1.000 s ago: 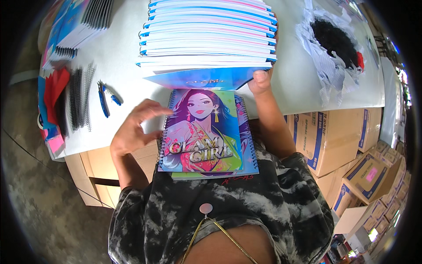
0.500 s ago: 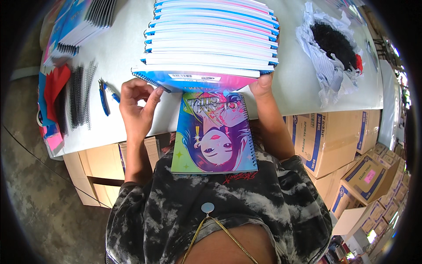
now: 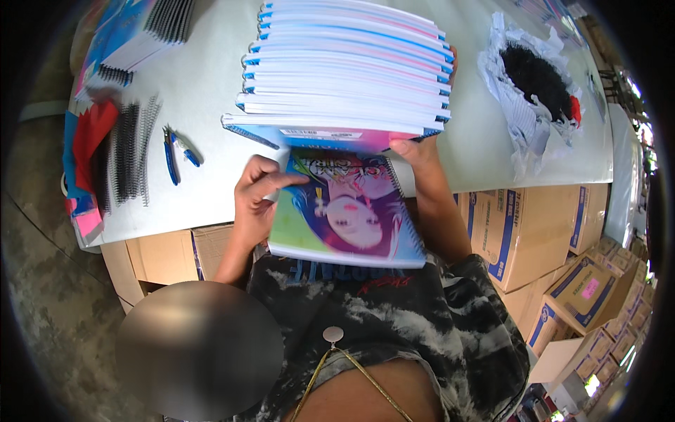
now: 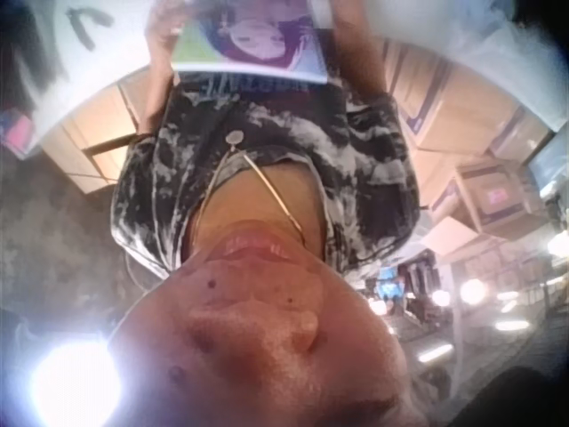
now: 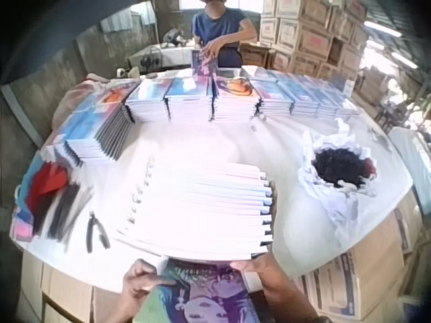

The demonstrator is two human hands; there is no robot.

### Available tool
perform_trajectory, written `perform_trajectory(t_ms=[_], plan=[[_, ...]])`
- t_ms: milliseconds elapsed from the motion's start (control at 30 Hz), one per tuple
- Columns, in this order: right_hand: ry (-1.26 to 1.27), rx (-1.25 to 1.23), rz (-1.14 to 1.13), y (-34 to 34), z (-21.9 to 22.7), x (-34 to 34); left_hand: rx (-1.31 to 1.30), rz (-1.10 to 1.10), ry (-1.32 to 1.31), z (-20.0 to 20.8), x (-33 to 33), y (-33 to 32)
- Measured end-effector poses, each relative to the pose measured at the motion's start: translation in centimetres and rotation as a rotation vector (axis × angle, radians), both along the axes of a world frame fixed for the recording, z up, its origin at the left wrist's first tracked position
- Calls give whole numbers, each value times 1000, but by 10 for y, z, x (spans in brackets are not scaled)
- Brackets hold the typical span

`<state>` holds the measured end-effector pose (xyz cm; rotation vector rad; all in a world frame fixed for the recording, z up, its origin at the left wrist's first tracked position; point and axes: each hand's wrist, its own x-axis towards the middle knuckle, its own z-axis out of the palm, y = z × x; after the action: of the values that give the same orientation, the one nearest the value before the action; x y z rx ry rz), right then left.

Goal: The person assembles spiral-bound notebooks by inserting metal coils into pre-punched holes. They retrieve notebooks from a cardboard box, align the coils, and use pliers to secure the ends. Completed notebooks are stacked on the table.

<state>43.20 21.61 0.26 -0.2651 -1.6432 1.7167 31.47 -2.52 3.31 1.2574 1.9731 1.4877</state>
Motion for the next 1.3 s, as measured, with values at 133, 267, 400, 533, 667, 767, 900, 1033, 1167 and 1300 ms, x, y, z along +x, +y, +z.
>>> perform_trajectory(t_ms=[133, 267, 400, 533, 667, 767, 900, 1033, 1167, 1300], plan=[[57, 261, -103, 20, -25, -7, 208, 380, 283, -34, -12, 26], [152, 244, -4, 7, 32, -12, 270, 191, -136, -18, -36, 53], [99, 291, 81, 1, 50, 3, 356, -78, -219, -9, -60, 73], [-41, 345, 128, -8, 37, 28, 301, -247, -263, -8, -68, 78], [-187, 448, 165, -10, 1, 45, -60, -357, -466, -5, -72, 73], [-249, 535, 198, 0, -19, 47, -122, -445, -454, -2, -85, 77], [-282, 596, 269, 25, -38, 42, 54, -476, -267, -12, -91, 84], [-230, 502, 386, 37, -44, 28, 205, -439, -82, -15, -89, 92], [-106, -135, 326, 23, -6, -11, 272, -251, -248, 11, -93, 92], [-167, -368, 341, 34, 31, -92, 185, -34, -352, 54, -147, 97]])
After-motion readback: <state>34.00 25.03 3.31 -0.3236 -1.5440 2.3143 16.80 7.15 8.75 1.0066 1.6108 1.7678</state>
